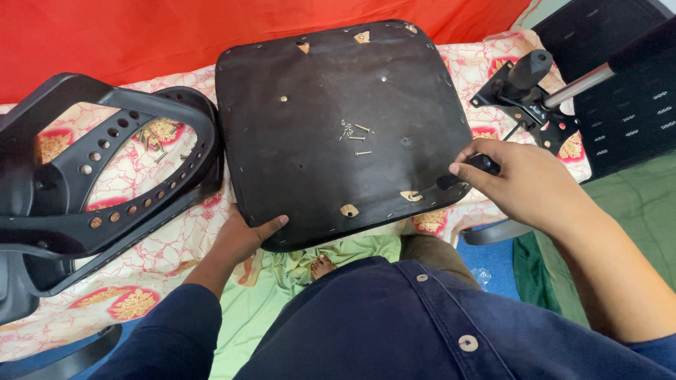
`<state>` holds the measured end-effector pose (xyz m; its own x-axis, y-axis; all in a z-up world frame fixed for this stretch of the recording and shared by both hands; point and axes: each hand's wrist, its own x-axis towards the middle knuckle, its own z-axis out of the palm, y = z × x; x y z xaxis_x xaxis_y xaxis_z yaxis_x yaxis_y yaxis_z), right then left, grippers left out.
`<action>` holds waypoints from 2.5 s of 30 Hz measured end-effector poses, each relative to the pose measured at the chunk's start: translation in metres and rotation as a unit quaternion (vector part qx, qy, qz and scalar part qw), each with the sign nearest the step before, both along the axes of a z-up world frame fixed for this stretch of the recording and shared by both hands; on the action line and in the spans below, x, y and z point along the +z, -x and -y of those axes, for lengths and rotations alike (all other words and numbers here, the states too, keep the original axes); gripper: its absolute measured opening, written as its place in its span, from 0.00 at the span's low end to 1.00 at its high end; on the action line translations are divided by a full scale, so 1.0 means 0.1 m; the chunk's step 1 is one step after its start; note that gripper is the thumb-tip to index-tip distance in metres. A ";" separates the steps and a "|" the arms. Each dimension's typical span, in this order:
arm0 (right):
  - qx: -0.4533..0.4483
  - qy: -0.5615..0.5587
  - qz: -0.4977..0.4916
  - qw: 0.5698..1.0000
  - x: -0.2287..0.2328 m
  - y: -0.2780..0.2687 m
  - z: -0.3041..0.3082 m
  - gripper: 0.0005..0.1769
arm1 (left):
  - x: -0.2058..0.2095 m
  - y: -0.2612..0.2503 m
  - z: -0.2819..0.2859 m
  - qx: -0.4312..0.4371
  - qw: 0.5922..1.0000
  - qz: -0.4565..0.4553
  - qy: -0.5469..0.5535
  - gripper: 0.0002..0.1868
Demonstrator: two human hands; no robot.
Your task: The person uses a screwdriver to fasten screws into the underside of a black chair seat. They hold the seat steady with one hand while turning the screwdriver with the other, working on multiple screw holes.
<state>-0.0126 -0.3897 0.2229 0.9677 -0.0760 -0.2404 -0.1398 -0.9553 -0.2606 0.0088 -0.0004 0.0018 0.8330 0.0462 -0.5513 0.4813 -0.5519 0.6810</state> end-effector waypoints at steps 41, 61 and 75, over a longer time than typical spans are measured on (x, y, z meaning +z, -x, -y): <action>0.080 0.043 0.074 0.993 -0.05 -0.06 0.06 0.17 | -0.09 0.11 0.07 0.052 0.998 0.005 -0.028 0.62; 0.027 0.029 0.023 0.999 0.01 -0.20 -0.01 0.22 | -0.03 0.08 0.03 0.037 0.999 0.003 -0.020 0.64; 0.008 -0.003 0.044 0.999 -0.05 -0.08 -0.15 0.25 | 0.01 0.10 0.02 0.025 0.999 0.030 0.007 0.61</action>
